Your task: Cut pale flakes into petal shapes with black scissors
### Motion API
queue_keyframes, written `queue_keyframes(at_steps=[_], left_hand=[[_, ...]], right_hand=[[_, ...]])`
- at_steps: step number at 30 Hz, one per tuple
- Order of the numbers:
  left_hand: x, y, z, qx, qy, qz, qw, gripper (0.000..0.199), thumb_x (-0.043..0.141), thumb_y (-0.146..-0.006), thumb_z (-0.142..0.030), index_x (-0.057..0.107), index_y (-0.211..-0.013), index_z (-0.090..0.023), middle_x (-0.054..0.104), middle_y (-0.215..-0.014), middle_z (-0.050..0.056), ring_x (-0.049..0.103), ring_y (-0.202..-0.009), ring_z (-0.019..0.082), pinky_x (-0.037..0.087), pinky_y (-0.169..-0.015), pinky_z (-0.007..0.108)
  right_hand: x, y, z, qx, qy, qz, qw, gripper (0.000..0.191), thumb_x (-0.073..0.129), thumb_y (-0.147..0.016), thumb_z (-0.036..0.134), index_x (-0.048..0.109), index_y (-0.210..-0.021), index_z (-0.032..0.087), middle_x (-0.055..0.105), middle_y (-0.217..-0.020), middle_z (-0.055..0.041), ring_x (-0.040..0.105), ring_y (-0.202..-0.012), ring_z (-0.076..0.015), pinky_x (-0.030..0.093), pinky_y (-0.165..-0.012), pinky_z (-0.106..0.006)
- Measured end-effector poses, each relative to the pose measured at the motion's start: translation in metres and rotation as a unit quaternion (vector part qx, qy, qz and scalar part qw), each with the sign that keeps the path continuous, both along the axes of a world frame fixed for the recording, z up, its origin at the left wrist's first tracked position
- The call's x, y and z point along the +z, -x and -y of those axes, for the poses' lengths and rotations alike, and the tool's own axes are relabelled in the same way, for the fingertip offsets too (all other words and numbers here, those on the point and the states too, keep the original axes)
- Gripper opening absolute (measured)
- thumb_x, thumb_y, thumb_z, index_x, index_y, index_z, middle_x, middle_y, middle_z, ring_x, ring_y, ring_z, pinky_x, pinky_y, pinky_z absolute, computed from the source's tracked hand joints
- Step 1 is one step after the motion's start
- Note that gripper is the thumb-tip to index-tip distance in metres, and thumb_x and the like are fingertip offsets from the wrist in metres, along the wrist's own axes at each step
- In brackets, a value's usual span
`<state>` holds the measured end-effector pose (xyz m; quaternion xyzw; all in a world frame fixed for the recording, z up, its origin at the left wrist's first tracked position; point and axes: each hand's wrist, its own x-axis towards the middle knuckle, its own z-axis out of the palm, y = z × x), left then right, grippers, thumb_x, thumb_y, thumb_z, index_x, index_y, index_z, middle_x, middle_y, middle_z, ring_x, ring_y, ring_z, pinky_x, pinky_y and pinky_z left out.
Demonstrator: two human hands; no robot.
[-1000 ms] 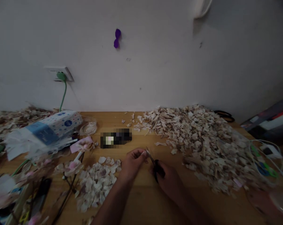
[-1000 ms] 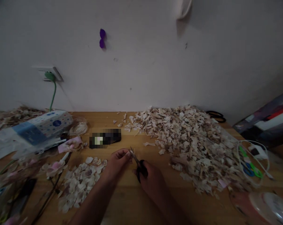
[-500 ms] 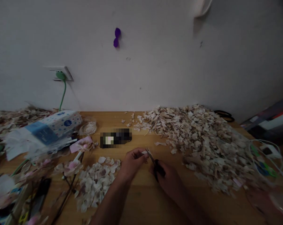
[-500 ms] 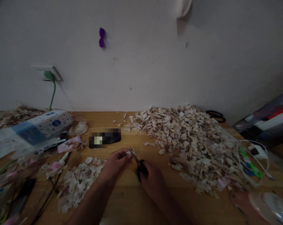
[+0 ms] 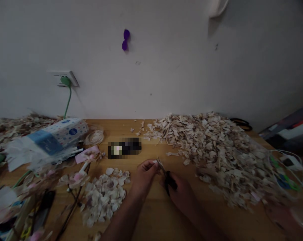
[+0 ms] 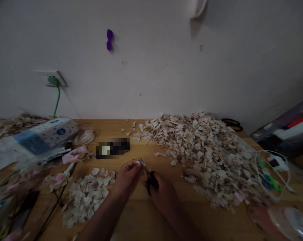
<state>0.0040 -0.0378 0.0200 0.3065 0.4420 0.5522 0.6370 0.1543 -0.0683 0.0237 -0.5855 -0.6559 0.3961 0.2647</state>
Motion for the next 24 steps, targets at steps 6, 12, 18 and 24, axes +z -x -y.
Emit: queue_keyframes(at_steps=[6,12,18,24], left_hand=[[0.006,0.004,0.000,-0.010,-0.013,-0.059,0.998,0.029,0.075,-0.068,-0.043,0.068,-0.073,-0.015,0.066,-0.066,0.002,0.057,-0.061,0.012,0.045,-0.062,0.023],[0.014,0.008,0.000,-0.024,-0.003,-0.096,0.995,0.030,0.077,-0.065,-0.044,0.068,-0.072,-0.016,0.064,-0.063,0.000,0.055,-0.058,0.012,0.043,-0.059,0.022],[0.013,0.010,-0.002,-0.027,-0.016,-0.117,0.993,0.034,0.077,-0.064,-0.047,0.067,-0.070,-0.015,0.063,-0.060,0.000,0.052,-0.054,0.010,0.040,-0.055,0.021],[0.018,0.013,-0.002,-0.037,-0.036,-0.147,0.988,0.034,0.074,-0.066,-0.049,0.067,-0.070,-0.016,0.062,-0.058,-0.001,0.051,-0.054,0.010,0.039,-0.054,0.021]], right_hand=[[-0.001,0.000,-0.001,-0.002,0.001,-0.003,1.000,0.021,0.055,-0.082,0.041,0.061,-0.087,0.021,0.069,-0.082,-0.0044,0.065,-0.077,-0.0227,0.046,-0.068,-0.029],[0.000,0.000,0.000,0.004,-0.003,-0.001,1.000,0.020,0.053,-0.082,0.041,0.060,-0.085,0.022,0.068,-0.080,-0.0040,0.064,-0.076,-0.0220,0.045,-0.067,-0.029],[-0.001,0.000,-0.001,0.002,0.000,0.007,1.000,0.019,0.054,-0.081,0.040,0.060,-0.085,0.022,0.068,-0.081,-0.0037,0.064,-0.076,-0.0222,0.044,-0.068,-0.029],[0.000,0.000,-0.002,0.008,0.002,0.000,1.000,0.019,0.054,-0.082,0.041,0.059,-0.084,0.022,0.067,-0.079,-0.0032,0.063,-0.076,-0.0221,0.045,-0.069,-0.030]])
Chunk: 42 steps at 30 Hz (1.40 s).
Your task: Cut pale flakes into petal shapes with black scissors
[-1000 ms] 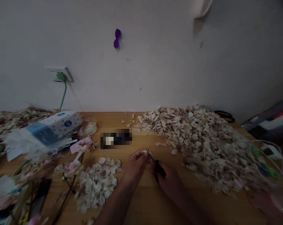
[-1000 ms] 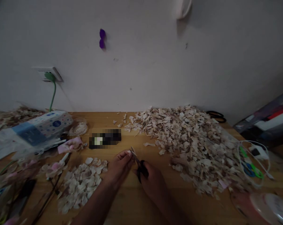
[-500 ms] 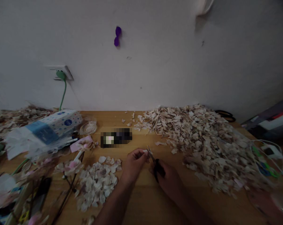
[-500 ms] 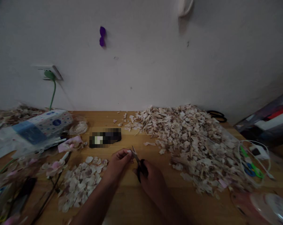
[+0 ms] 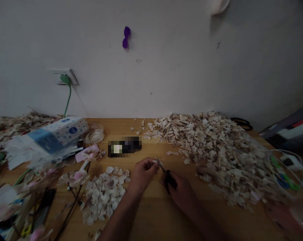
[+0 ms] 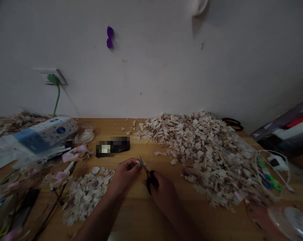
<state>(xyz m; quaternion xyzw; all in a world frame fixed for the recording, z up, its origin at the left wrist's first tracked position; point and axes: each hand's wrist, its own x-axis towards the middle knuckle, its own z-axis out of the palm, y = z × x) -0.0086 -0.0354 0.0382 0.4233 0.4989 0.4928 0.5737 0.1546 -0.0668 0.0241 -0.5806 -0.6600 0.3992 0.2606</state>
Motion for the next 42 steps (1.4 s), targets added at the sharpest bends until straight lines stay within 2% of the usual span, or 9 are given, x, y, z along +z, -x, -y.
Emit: queue_keyframes(at_steps=[4,11,19,29,36,42], left_hand=[[0.004,0.001,0.001,-0.008,-0.004,-0.018,1.000,0.032,0.073,-0.068,-0.047,0.067,-0.070,-0.015,0.061,-0.058,-0.001,0.051,-0.054,0.010,0.038,-0.053,0.020],[-0.005,0.000,0.000,-0.014,-0.013,-0.022,1.000,0.032,0.069,-0.074,-0.046,0.066,-0.075,-0.015,0.062,-0.062,-0.001,0.051,-0.055,0.010,0.037,-0.055,0.020],[0.011,0.004,0.001,-0.022,-0.015,-0.041,0.999,0.030,0.071,-0.070,-0.044,0.065,-0.071,-0.014,0.060,-0.061,0.000,0.050,-0.056,0.011,0.038,-0.056,0.021],[0.016,0.008,0.002,-0.054,-0.025,-0.088,0.994,0.028,0.068,-0.073,-0.042,0.065,-0.075,-0.014,0.059,-0.063,0.000,0.050,-0.059,0.011,0.037,-0.057,0.022],[0.009,0.001,0.000,-0.041,-0.008,0.001,0.999,0.035,0.070,-0.070,-0.049,0.062,-0.075,-0.015,0.062,-0.063,0.000,0.053,-0.060,0.012,0.041,-0.061,0.023],[0.004,0.000,0.001,-0.037,-0.029,-0.019,0.999,0.032,0.066,-0.076,-0.047,0.062,-0.074,-0.015,0.061,-0.064,0.000,0.053,-0.060,0.012,0.040,-0.061,0.023]], right_hand=[[0.000,-0.001,0.000,-0.002,0.001,-0.007,1.000,0.018,0.054,-0.081,0.039,0.060,-0.082,0.022,0.067,-0.077,-0.0030,0.063,-0.075,-0.0218,0.045,-0.069,-0.029],[-0.001,0.000,0.000,-0.006,0.003,-0.005,1.000,0.019,0.053,-0.081,0.039,0.060,-0.086,0.022,0.068,-0.081,-0.0037,0.064,-0.078,-0.0225,0.045,-0.070,-0.030],[-0.003,-0.002,0.001,0.009,-0.015,0.015,1.000,0.020,0.053,-0.083,0.040,0.060,-0.088,0.022,0.069,-0.085,-0.0053,0.064,-0.079,-0.0227,0.045,-0.070,-0.031],[-0.003,-0.002,0.000,0.007,-0.002,0.000,1.000,0.016,0.053,-0.081,0.037,0.060,-0.085,0.023,0.067,-0.079,-0.0027,0.063,-0.075,-0.0215,0.045,-0.070,-0.030],[-0.001,-0.001,0.000,-0.003,-0.004,-0.012,1.000,0.019,0.054,-0.082,0.040,0.059,-0.082,0.022,0.067,-0.078,-0.0029,0.063,-0.074,-0.0213,0.044,-0.066,-0.029],[-0.001,-0.001,0.001,0.000,-0.001,-0.001,1.000,0.020,0.054,-0.082,0.042,0.058,-0.082,0.023,0.067,-0.078,-0.0026,0.063,-0.075,-0.0216,0.044,-0.067,-0.029]])
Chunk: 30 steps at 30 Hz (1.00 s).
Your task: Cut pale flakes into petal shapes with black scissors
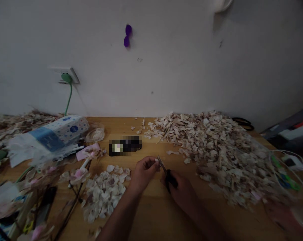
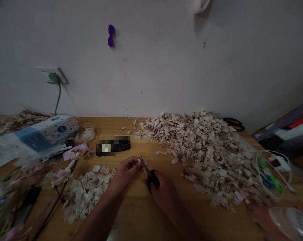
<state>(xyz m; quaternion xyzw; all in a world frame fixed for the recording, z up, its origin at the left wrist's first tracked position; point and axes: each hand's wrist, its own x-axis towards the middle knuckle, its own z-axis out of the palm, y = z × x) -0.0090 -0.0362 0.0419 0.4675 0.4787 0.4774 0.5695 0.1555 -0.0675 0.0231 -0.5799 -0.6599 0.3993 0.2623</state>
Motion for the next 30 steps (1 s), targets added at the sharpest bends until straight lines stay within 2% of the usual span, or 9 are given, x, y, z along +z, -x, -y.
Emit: queue_keyframes(at_steps=[4,11,15,24,30], left_hand=[[0.001,0.003,0.001,-0.008,-0.007,-0.024,1.000,0.030,0.065,-0.078,-0.045,0.063,-0.076,-0.015,0.061,-0.064,0.000,0.052,-0.060,0.012,0.039,-0.060,0.023],[0.013,0.010,0.002,-0.047,-0.011,-0.085,0.995,0.024,0.063,-0.078,-0.039,0.063,-0.076,-0.015,0.059,-0.067,0.000,0.050,-0.063,0.012,0.037,-0.060,0.023],[0.012,0.015,0.002,-0.064,-0.022,-0.107,0.992,0.021,0.060,-0.081,-0.036,0.065,-0.080,-0.016,0.058,-0.071,0.000,0.049,-0.066,0.013,0.036,-0.061,0.023],[0.013,0.018,0.002,-0.061,-0.040,-0.142,0.987,0.020,0.058,-0.082,-0.032,0.070,-0.090,-0.018,0.068,-0.085,0.005,0.058,-0.078,0.017,0.043,-0.071,0.026],[0.015,0.018,0.000,-0.030,-0.037,-0.163,0.986,0.018,0.062,-0.079,-0.034,0.068,-0.079,-0.017,0.064,-0.072,0.002,0.053,-0.066,0.014,0.039,-0.061,0.024]], right_hand=[[0.001,0.000,0.001,0.004,0.004,0.010,1.000,0.021,0.055,-0.082,0.043,0.058,-0.082,0.023,0.067,-0.077,-0.0020,0.062,-0.072,-0.0213,0.043,-0.065,-0.028],[0.001,-0.003,0.000,0.027,-0.002,0.009,1.000,0.019,0.055,-0.081,0.040,0.061,-0.086,0.022,0.068,-0.082,-0.0043,0.063,-0.075,-0.0215,0.045,-0.068,-0.029],[0.001,-0.004,0.000,0.032,-0.007,0.019,0.999,0.021,0.054,-0.082,0.042,0.062,-0.085,0.022,0.068,-0.078,-0.0038,0.063,-0.072,-0.0213,0.045,-0.067,-0.029],[0.003,-0.005,0.000,0.032,-0.006,0.033,0.999,0.022,0.055,-0.081,0.040,0.064,-0.087,0.022,0.070,-0.080,-0.0044,0.064,-0.073,-0.0219,0.046,-0.065,-0.029],[0.004,-0.007,-0.001,0.035,-0.004,0.035,0.999,0.019,0.052,-0.081,0.035,0.066,-0.086,0.023,0.071,-0.080,-0.0048,0.065,-0.075,-0.0226,0.047,-0.069,-0.031]])
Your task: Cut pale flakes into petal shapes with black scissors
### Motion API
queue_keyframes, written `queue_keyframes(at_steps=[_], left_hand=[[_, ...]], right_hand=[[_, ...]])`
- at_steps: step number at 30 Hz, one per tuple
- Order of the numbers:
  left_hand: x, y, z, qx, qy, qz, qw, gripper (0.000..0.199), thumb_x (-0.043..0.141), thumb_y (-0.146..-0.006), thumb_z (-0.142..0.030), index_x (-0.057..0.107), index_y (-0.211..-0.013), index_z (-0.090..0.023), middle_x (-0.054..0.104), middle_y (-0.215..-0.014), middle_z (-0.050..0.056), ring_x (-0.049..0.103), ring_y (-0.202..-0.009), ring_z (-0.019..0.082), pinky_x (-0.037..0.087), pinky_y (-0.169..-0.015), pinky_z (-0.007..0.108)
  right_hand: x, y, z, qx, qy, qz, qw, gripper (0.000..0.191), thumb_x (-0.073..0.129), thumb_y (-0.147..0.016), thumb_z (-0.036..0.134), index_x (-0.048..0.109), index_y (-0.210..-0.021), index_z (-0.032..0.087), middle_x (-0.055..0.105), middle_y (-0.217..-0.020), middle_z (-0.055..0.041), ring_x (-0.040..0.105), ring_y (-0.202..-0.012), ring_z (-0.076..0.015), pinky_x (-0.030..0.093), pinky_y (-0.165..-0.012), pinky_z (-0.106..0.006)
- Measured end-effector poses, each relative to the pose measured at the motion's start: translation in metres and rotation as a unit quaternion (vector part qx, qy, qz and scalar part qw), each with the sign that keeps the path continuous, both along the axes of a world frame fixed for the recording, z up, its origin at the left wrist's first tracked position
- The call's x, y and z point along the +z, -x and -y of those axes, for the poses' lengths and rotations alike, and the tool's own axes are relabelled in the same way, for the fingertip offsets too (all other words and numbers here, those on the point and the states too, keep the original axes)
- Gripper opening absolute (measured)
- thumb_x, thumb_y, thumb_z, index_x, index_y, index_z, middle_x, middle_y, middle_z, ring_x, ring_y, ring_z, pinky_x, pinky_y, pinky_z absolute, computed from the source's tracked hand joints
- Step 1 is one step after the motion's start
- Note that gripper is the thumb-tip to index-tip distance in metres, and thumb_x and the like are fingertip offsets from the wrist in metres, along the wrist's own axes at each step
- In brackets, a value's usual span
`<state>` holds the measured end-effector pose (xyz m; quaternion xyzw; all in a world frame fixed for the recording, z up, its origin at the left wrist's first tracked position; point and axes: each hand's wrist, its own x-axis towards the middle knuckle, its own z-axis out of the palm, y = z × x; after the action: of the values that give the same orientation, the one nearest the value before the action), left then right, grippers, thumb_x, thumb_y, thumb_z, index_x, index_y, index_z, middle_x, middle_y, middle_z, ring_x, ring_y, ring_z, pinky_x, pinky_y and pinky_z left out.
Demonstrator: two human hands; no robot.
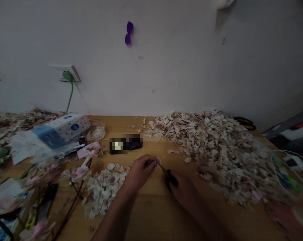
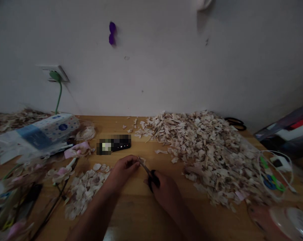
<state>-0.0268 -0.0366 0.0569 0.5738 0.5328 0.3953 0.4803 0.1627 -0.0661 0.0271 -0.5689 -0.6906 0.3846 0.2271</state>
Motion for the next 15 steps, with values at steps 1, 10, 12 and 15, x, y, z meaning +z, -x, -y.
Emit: queue_keyframes(at_steps=[1,10,12,15], left_hand=[[0.000,-0.001,0.000,0.004,0.004,0.007,1.000,0.018,0.063,-0.078,-0.034,0.067,-0.077,-0.017,0.062,-0.069,0.001,0.052,-0.063,0.013,0.038,-0.059,0.023],[-0.012,-0.025,0.005,0.089,0.224,0.385,0.891,0.028,0.084,-0.059,-0.026,0.062,-0.071,-0.014,0.069,-0.070,0.002,0.062,-0.062,0.011,0.051,-0.067,0.024],[-0.014,-0.029,0.009,0.098,0.266,0.425,0.859,0.022,0.080,-0.066,-0.021,0.064,-0.077,-0.013,0.073,-0.082,0.007,0.067,-0.071,0.012,0.053,-0.074,0.024],[-0.014,-0.033,0.012,0.121,0.287,0.452,0.836,0.011,0.071,-0.076,-0.017,0.065,-0.083,-0.011,0.073,-0.091,0.012,0.070,-0.083,0.017,0.055,-0.082,0.027]], right_hand=[[-0.001,-0.001,-0.001,0.000,0.005,0.001,1.000,0.020,0.052,-0.081,0.035,0.067,-0.085,0.023,0.072,-0.080,-0.0051,0.066,-0.076,-0.0234,0.047,-0.070,-0.032],[-0.016,-0.004,-0.004,-0.159,-0.067,-0.188,0.967,0.019,0.053,-0.082,0.037,0.059,-0.074,0.021,0.062,-0.067,-0.0006,0.060,-0.064,-0.0176,0.048,-0.061,-0.026],[-0.020,-0.002,-0.004,-0.173,-0.089,-0.235,0.952,0.017,0.052,-0.084,0.035,0.057,-0.077,0.021,0.062,-0.069,0.0001,0.058,-0.063,-0.0156,0.049,-0.062,-0.025],[-0.024,0.001,-0.004,-0.178,-0.103,-0.248,0.947,0.013,0.052,-0.083,0.031,0.059,-0.085,0.020,0.065,-0.075,-0.0015,0.061,-0.068,-0.0164,0.051,-0.066,-0.026]])
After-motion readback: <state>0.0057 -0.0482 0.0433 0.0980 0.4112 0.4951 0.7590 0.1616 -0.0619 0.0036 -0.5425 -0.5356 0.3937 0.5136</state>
